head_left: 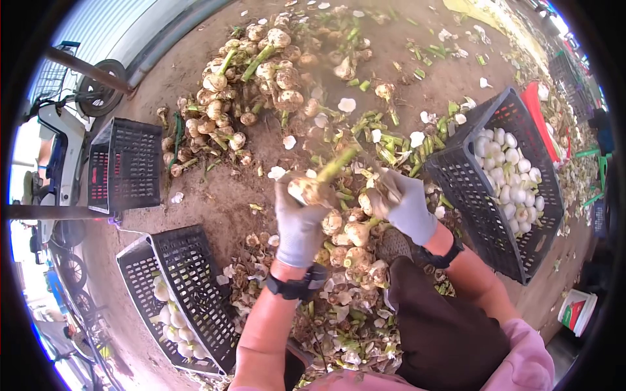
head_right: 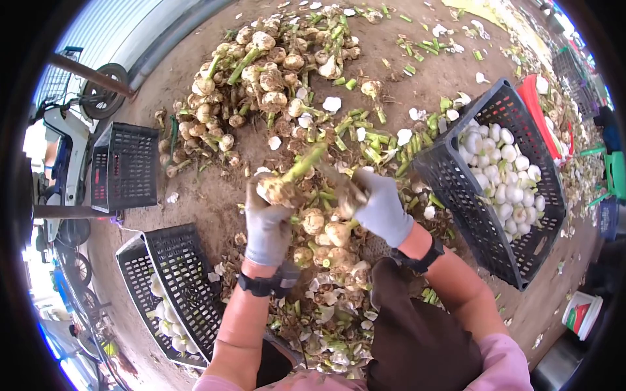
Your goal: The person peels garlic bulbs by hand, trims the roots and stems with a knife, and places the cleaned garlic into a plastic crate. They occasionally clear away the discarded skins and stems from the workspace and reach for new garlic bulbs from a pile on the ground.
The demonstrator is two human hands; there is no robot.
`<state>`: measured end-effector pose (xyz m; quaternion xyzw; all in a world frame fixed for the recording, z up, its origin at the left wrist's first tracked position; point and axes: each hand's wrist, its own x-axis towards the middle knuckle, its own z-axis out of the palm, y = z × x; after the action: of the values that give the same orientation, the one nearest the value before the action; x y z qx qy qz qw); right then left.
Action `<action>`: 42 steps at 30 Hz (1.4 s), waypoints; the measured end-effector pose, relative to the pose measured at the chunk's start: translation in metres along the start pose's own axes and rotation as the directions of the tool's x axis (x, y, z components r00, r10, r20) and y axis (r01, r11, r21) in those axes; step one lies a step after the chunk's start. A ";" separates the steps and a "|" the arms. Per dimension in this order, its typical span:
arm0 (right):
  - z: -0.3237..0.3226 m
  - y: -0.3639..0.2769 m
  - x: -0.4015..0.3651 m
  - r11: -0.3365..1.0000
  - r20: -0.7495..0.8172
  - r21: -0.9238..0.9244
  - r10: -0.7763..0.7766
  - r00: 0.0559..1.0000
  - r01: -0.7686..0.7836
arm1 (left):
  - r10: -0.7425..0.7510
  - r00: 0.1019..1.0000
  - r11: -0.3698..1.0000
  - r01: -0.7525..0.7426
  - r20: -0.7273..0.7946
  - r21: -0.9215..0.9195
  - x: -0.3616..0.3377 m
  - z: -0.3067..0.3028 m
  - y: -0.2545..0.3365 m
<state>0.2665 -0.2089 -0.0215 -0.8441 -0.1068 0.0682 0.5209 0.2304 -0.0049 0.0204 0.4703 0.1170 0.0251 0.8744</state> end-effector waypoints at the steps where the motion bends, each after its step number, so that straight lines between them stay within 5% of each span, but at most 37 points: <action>1: -0.001 -0.001 0.001 0.999 0.028 -0.001 -0.051 0.998 0.051 | -0.069 0.996 0.991 0.074 0.047 -0.107 -0.009 0.017 0.005; 2: 0.003 0.018 0.000 0.999 0.046 0.006 -0.032 0.998 0.032 | -0.135 0.986 0.966 0.154 0.101 -0.209 -0.019 0.029 0.009; 4: 0.008 0.078 0.008 0.998 0.074 0.023 0.051 0.996 -0.053 | -0.156 0.921 0.986 0.125 0.356 0.110 -0.026 0.023 0.006; 6: -0.007 0.076 -0.001 0.960 0.000 0.186 0.214 0.977 -0.211 | -0.386 0.693 0.913 0.192 0.609 0.360 -0.006 -0.004 0.005; 7: -0.004 0.089 -0.005 0.958 -0.054 0.199 0.220 0.974 -0.205 | -0.293 0.686 0.794 -0.213 0.666 0.570 0.010 -0.022 0.000; 8: -0.003 0.102 -0.004 0.959 -0.120 0.208 0.221 0.968 -0.193 | -0.233 0.625 0.498 -0.581 0.745 0.644 0.031 -0.039 -0.005; 10: -0.009 0.120 0.002 0.962 -0.086 0.143 0.244 0.966 -0.231 | -0.332 0.913 -0.327 -0.347 0.237 0.879 0.084 -0.057 0.007; 11: -0.010 0.123 0.005 0.963 -0.076 0.107 0.257 0.963 -0.249 | -0.324 0.945 -0.669 -0.188 -0.054 0.719 0.120 -0.061 0.018; 13: -0.009 0.120 0.012 0.944 -0.034 0.098 0.320 0.947 -0.315 | -0.082 0.986 -0.834 -0.149 0.147 0.531 0.185 -0.141 0.015; 14: -0.011 0.117 0.016 0.933 -0.009 0.090 0.350 0.937 -0.348 | 0.034 0.982 -0.842 -0.072 0.186 0.535 0.210 -0.171 0.015; 15: -0.009 0.106 0.020 0.882 0.030 0.244 0.409 0.912 -0.403 | -0.002 0.999 -0.797 -0.029 0.046 0.603 0.224 -0.182 0.026; 17: -0.011 0.102 0.025 0.929 0.007 0.116 0.354 0.935 -0.352 | -0.023 0.986 -0.661 0.109 -0.165 0.742 0.222 -0.179 0.044; 21: -0.002 0.071 0.027 0.945 0.020 0.106 0.309 0.951 -0.309 | 0.179 0.984 0.015 0.019 -0.021 1.000 0.178 -0.223 0.008; 22: -0.003 0.057 0.028 0.945 0.028 0.105 0.308 0.951 -0.309 | 0.129 0.992 0.130 0.000 -0.017 0.991 0.162 -0.211 0.003; 23: 0.004 0.075 0.027 0.923 0.063 0.214 0.313 0.948 -0.320 | 0.107 0.994 0.469 -0.055 0.005 0.881 0.148 -0.201 -0.011; 24: 0.004 0.064 0.028 0.956 0.094 0.041 0.285 0.954 -0.290 | 0.089 0.996 0.752 -0.088 0.031 0.653 0.135 -0.190 -0.027; 26: 0.012 0.047 0.031 0.992 0.040 -0.122 0.022 0.999 -0.017 | -0.132 0.989 0.908 0.149 -0.069 0.392 0.104 -0.142 -0.029; 27: 0.014 0.038 0.031 0.959 0.096 -0.282 0.051 0.994 -0.022 | -0.142 0.989 0.932 0.150 -0.048 0.330 0.087 -0.115 -0.029; 28: 0.015 0.026 0.029 0.944 0.082 -0.314 -0.082 0.993 0.104 | -0.155 0.981 0.802 0.193 -0.116 0.565 0.085 -0.097 -0.046; 29: 0.017 0.017 0.025 0.912 0.073 -0.374 -0.154 0.985 0.170 | -0.258 0.958 0.919 0.283 -0.126 0.273 0.073 -0.093 -0.053; 32: 0.028 -0.008 0.014 0.808 0.098 -0.475 -0.345 0.933 0.349 | -0.314 0.939 0.949 0.312 0.139 0.037 0.041 -0.060 -0.047; 34: 0.029 -0.021 0.006 0.752 0.112 -0.521 -0.409 0.906 0.404 | -0.163 0.974 0.920 0.093 0.157 0.381 0.031 -0.033 -0.035; 35: 0.028 -0.027 0.003 0.733 0.112 -0.545 -0.417 0.902 0.406 | 0.047 0.949 0.661 -0.264 0.312 0.703 0.026 -0.022 -0.018; 40: 0.028 -0.022 0.005 0.767 -0.032 -0.491 -0.490 0.871 0.414 | 0.101 0.942 0.568 -0.320 0.321 0.759 0.020 -0.014 -0.015; 42: 0.019 0.011 0.022 0.809 -0.029 -0.559 -0.240 0.970 0.183 | 0.152 0.932 0.507 -0.360 0.330 0.783 0.013 -0.007 -0.012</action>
<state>0.2841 -0.1916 -0.0403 -0.9435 -0.1894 -0.0658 0.2639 0.2408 -0.0043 0.0041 0.8391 -0.0534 0.0445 0.5394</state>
